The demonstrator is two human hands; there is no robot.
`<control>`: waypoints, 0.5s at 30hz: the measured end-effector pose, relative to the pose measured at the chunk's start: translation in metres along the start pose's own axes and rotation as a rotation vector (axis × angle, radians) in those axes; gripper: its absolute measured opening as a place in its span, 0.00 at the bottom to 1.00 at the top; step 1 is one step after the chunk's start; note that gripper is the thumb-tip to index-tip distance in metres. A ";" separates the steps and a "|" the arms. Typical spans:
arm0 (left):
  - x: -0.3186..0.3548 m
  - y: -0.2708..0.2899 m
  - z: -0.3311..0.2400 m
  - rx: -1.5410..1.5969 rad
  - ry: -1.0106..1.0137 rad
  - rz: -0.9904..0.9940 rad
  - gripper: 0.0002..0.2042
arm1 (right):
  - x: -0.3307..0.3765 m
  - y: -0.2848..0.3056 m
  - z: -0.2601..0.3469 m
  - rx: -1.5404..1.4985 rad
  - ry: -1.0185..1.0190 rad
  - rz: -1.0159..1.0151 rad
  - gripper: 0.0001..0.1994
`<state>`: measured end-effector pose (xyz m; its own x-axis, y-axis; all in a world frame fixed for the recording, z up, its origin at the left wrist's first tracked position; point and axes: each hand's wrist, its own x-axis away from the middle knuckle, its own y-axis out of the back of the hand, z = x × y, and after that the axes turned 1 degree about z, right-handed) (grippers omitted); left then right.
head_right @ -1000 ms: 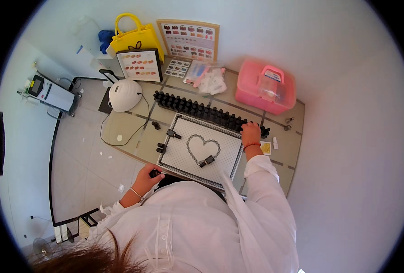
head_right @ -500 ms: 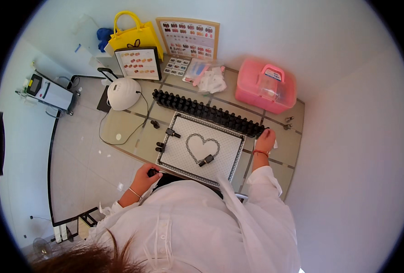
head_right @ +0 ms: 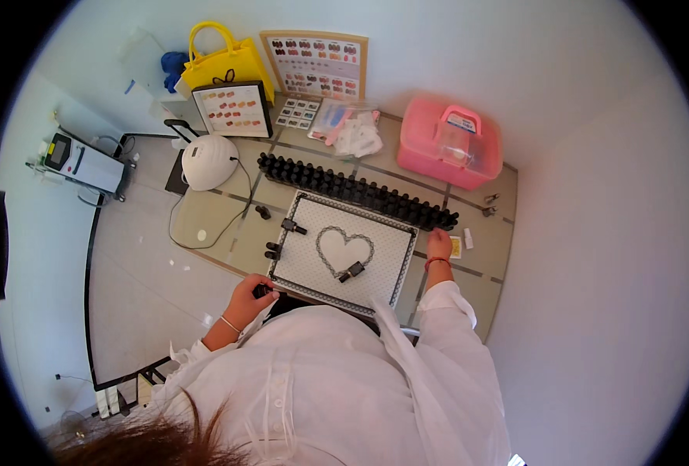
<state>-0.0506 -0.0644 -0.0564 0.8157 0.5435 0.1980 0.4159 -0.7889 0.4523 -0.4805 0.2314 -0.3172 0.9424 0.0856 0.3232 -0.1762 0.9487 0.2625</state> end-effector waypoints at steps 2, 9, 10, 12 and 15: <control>0.003 0.002 0.001 0.075 0.108 0.021 0.11 | 0.012 0.000 0.017 -0.011 -0.051 0.041 0.13; -0.008 0.003 -0.012 0.773 0.284 0.176 0.16 | 0.036 0.019 0.036 0.307 0.214 -0.210 0.10; -0.007 0.002 -0.016 0.847 0.261 0.174 0.17 | 0.050 0.015 0.049 0.361 0.266 -0.277 0.10; -0.003 0.005 -0.035 0.850 0.241 0.186 0.19 | 0.099 -0.008 0.097 0.334 0.284 -0.047 0.08; -0.004 0.006 -0.060 0.893 0.228 0.235 0.20 | 0.169 -0.035 0.153 0.007 0.170 0.653 0.09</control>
<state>-0.0757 -0.0546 -0.0022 0.8587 0.3118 0.4067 0.4819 -0.7611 -0.4341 -0.3583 0.1663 -0.1320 0.6732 0.6885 0.2698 -0.7265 0.6839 0.0674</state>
